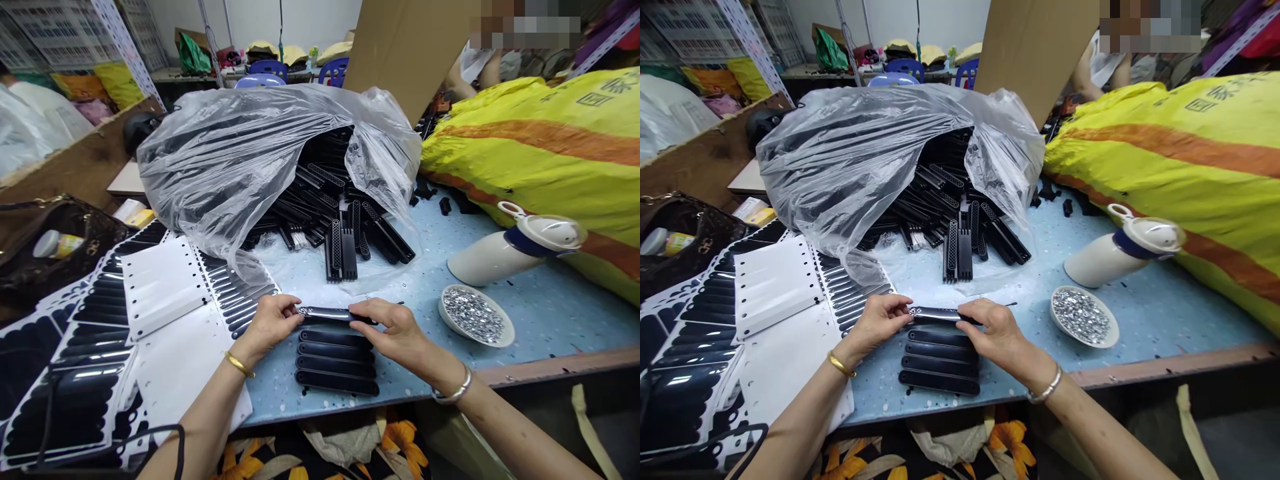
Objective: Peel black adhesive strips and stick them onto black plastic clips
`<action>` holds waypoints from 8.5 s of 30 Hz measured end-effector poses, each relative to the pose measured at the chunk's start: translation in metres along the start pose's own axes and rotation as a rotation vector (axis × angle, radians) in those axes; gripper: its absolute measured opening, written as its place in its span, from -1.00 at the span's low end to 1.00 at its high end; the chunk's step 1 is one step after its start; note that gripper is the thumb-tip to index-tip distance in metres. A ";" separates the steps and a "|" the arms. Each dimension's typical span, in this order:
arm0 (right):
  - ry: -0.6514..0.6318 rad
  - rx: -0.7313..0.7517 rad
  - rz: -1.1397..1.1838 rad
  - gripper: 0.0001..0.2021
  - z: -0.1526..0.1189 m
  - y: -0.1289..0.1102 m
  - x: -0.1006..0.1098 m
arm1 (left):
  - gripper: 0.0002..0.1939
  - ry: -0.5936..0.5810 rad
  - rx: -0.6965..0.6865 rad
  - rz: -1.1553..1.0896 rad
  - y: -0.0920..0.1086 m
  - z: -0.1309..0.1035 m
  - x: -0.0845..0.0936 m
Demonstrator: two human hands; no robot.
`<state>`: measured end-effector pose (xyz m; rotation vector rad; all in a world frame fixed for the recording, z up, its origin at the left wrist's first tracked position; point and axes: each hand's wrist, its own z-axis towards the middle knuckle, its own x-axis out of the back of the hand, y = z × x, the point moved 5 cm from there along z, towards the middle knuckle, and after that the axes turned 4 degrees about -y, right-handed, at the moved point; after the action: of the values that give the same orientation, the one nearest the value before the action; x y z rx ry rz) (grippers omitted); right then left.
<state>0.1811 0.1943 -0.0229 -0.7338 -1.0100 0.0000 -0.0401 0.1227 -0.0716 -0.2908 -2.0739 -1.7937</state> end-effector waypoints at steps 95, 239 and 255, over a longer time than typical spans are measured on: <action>-0.025 -0.143 0.231 -0.91 0.007 0.019 -0.022 | -0.69 0.030 0.208 -0.215 0.006 0.000 -0.009; -0.026 -0.245 0.174 -0.82 -0.017 0.024 0.008 | -0.93 -0.428 -0.274 0.590 0.075 0.027 -0.088; 0.013 -0.177 0.027 -0.83 -0.024 0.019 -0.001 | -0.91 -0.409 -0.288 0.582 0.074 0.027 -0.087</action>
<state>0.2048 0.1954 -0.0419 -0.9080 -0.9957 -0.0722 0.0641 0.1694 -0.0434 -1.2876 -1.6905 -1.7393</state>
